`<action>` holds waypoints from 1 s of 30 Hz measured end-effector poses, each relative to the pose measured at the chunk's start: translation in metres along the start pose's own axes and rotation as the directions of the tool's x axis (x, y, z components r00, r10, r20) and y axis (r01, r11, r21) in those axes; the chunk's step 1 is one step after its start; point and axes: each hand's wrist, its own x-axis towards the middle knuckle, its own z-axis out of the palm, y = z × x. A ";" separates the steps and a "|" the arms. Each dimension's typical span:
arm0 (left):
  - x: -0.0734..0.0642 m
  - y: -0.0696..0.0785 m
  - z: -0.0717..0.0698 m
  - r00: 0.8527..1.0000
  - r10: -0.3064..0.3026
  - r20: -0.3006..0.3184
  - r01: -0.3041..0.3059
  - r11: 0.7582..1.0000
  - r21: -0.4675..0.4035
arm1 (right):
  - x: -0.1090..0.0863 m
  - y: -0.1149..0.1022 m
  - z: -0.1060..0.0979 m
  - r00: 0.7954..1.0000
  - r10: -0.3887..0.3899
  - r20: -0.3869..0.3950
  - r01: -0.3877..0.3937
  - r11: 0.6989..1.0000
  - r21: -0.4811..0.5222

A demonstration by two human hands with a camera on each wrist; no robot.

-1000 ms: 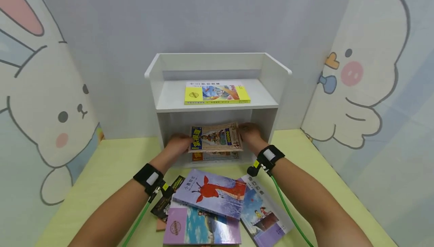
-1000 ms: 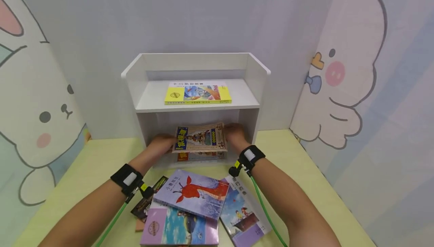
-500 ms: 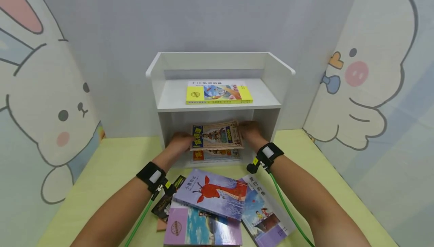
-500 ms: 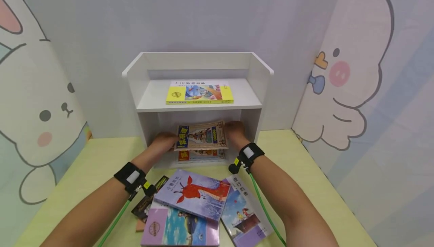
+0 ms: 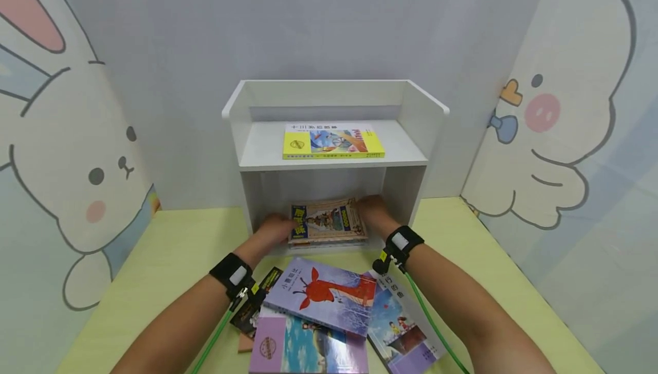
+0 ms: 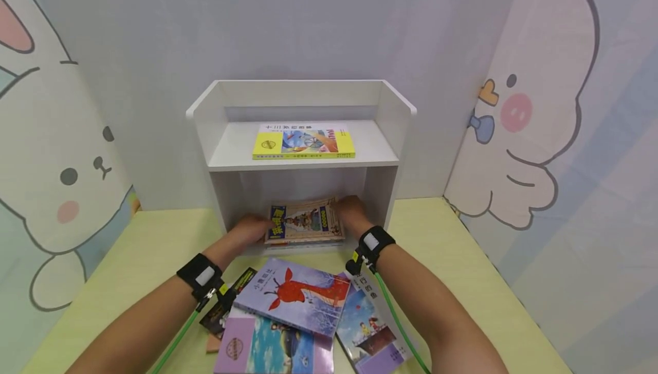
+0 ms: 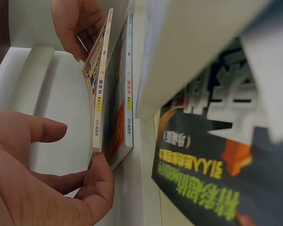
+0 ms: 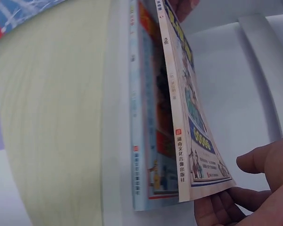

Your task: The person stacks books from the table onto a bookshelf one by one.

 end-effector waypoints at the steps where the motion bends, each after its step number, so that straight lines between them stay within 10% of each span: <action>1: 0.000 -0.001 0.001 1.000 -0.001 0.004 0.001 1.000 0.005 | -0.001 0.001 0.001 1.000 -0.002 0.000 0.002 1.000 -0.014; 30: 0.001 -0.007 0.004 0.997 -0.047 0.069 0.038 0.991 0.127 | -0.030 -0.003 0.004 0.997 0.067 0.035 -0.064 0.996 -0.067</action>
